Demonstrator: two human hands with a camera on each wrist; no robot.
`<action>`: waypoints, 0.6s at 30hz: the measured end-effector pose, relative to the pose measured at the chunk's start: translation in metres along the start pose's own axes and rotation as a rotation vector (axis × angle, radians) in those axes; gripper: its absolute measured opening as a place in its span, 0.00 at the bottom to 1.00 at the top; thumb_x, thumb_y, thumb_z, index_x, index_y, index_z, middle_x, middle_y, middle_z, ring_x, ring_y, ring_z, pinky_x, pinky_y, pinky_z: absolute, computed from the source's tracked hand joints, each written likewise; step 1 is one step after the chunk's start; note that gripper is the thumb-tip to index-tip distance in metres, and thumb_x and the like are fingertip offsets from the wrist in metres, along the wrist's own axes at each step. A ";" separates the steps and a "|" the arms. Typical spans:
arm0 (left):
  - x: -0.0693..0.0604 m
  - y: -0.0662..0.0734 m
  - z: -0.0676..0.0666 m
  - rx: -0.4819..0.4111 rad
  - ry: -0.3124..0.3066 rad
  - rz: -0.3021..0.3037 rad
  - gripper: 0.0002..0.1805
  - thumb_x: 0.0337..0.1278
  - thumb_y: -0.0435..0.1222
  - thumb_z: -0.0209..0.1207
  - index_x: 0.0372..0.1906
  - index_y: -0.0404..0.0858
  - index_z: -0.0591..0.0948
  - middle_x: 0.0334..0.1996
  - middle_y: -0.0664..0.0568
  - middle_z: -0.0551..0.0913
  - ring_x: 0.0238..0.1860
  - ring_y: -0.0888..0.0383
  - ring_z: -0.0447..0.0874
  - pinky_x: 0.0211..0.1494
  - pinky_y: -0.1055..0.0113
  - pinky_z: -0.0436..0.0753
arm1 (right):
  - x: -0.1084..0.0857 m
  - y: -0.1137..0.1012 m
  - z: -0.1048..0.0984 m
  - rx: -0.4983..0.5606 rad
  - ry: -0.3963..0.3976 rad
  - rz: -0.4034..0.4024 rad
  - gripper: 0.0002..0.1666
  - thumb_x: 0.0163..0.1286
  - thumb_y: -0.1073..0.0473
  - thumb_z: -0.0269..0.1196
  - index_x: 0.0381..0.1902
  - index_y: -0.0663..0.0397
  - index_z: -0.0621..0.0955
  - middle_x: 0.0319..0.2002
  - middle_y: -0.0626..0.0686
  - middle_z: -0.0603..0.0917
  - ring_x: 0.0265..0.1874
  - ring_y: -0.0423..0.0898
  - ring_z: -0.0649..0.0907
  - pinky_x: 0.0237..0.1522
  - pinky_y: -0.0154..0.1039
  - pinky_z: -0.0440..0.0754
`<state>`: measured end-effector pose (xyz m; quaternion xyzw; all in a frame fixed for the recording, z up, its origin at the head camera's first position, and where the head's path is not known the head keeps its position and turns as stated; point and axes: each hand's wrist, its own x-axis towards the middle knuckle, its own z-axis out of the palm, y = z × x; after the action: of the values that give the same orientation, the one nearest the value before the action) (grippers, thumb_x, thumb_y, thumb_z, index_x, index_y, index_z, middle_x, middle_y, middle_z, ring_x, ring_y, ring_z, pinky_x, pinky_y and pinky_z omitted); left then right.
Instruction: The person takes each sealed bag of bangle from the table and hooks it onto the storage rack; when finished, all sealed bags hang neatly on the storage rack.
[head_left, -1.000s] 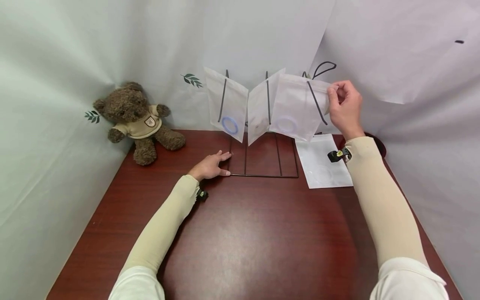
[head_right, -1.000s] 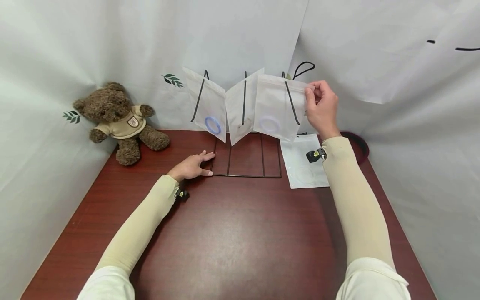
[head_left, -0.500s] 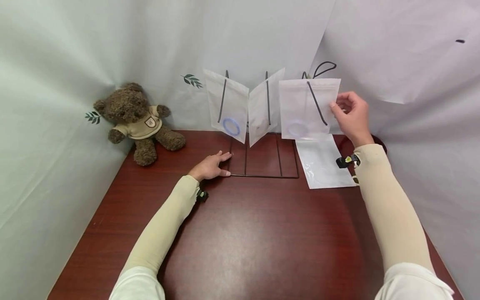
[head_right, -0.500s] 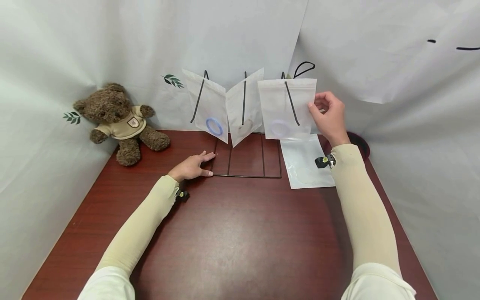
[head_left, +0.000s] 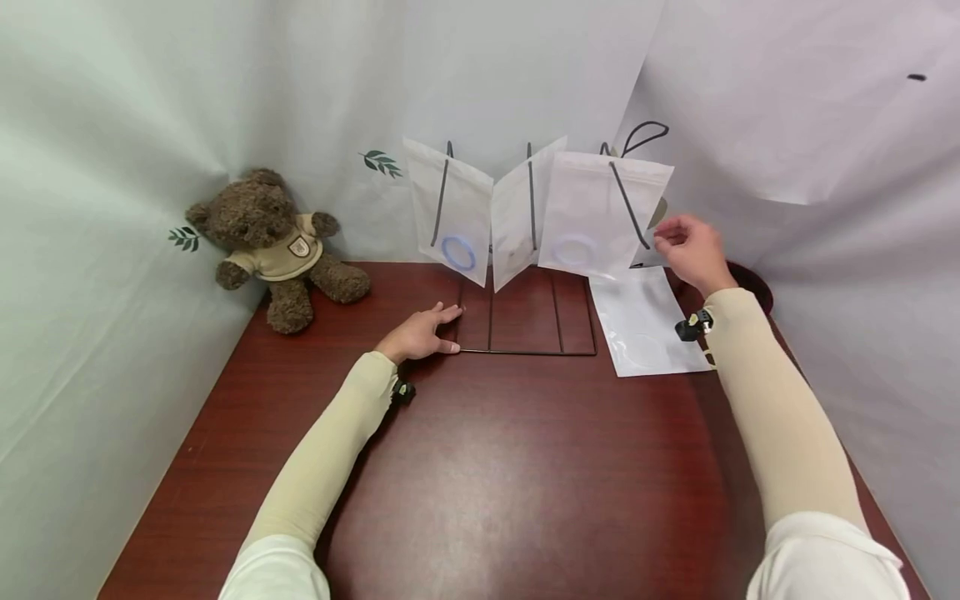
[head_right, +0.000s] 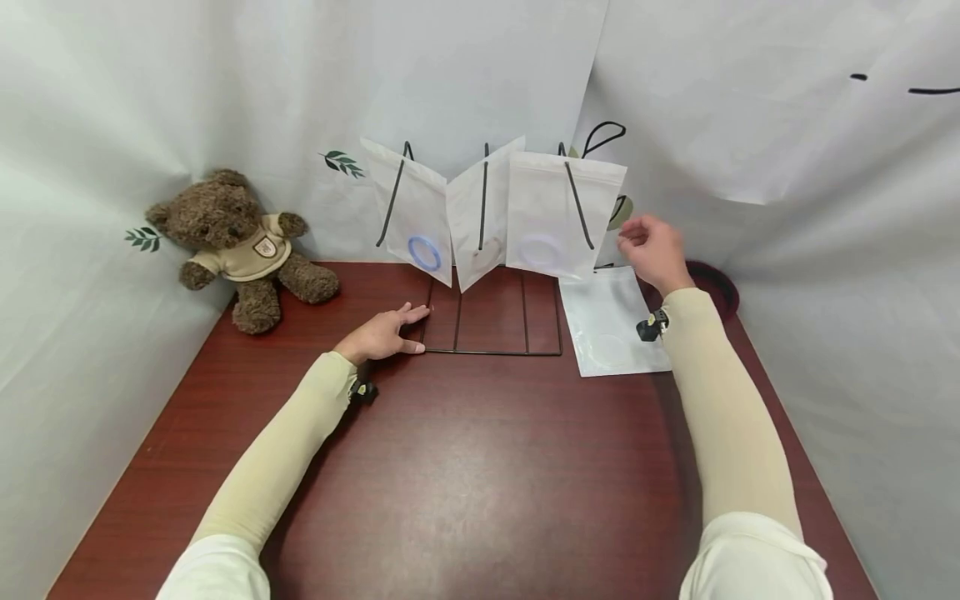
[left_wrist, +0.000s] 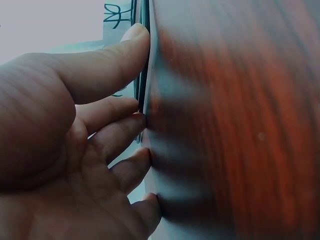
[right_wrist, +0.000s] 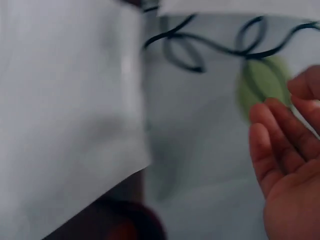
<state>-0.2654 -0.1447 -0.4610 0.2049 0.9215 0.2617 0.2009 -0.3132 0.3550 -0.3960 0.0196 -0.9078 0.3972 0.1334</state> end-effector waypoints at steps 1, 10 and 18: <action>0.000 -0.001 0.000 0.003 0.000 0.001 0.45 0.69 0.43 0.69 0.85 0.45 0.60 0.85 0.36 0.50 0.86 0.38 0.46 0.84 0.41 0.57 | 0.003 0.004 0.003 -0.042 -0.041 0.004 0.17 0.74 0.57 0.64 0.54 0.62 0.83 0.47 0.55 0.88 0.42 0.40 0.85 0.44 0.28 0.78; 0.001 -0.002 0.000 0.004 0.008 0.011 0.46 0.68 0.43 0.70 0.84 0.44 0.61 0.85 0.35 0.50 0.86 0.37 0.48 0.84 0.42 0.59 | 0.019 0.039 0.021 -0.355 -0.336 -0.044 0.30 0.67 0.56 0.68 0.62 0.68 0.79 0.59 0.74 0.82 0.59 0.70 0.79 0.67 0.65 0.71; 0.001 -0.004 -0.001 -0.002 -0.001 0.009 0.46 0.68 0.43 0.70 0.85 0.45 0.61 0.86 0.38 0.51 0.86 0.39 0.47 0.84 0.42 0.58 | 0.020 0.046 0.023 -0.484 -0.481 -0.016 0.44 0.62 0.43 0.77 0.67 0.63 0.78 0.66 0.71 0.79 0.65 0.70 0.77 0.64 0.70 0.74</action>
<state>-0.2671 -0.1476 -0.4628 0.2087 0.9203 0.2636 0.2002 -0.3447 0.3713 -0.4386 0.0875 -0.9811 0.1530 -0.0805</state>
